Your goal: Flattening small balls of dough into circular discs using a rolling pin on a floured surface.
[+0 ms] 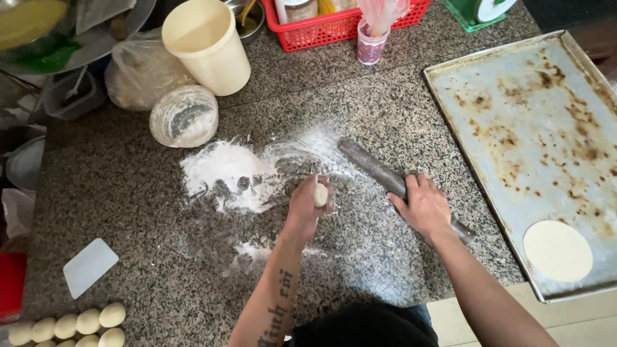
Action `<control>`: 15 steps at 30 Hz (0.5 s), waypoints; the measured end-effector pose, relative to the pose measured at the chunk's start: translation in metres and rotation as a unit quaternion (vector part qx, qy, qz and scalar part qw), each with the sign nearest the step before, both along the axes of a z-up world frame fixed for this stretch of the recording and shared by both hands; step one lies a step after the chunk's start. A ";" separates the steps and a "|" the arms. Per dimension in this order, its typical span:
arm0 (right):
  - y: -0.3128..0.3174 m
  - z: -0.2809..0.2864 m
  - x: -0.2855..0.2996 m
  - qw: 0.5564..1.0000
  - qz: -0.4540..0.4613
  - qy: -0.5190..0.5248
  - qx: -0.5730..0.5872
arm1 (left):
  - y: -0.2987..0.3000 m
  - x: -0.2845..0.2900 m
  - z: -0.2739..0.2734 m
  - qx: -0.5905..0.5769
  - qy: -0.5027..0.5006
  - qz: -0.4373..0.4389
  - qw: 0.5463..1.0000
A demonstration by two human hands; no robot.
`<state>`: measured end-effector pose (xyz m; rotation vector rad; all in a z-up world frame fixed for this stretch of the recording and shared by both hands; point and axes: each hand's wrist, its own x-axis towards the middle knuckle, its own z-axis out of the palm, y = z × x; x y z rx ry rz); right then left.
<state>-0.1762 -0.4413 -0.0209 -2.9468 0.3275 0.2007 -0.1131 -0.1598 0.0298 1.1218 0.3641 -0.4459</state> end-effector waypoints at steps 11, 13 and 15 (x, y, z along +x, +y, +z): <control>0.003 0.013 0.000 1.000 0.003 0.001 -0.003 | 0.002 -0.005 0.004 -0.063 0.020 0.063 0.996; 0.003 0.012 0.000 1.000 0.005 0.005 -0.003 | 0.002 -0.005 0.015 -0.079 0.009 0.077 0.994; 0.003 0.013 0.000 1.000 0.005 0.007 -0.003 | 0.000 -0.004 0.038 -0.095 -0.022 0.050 0.994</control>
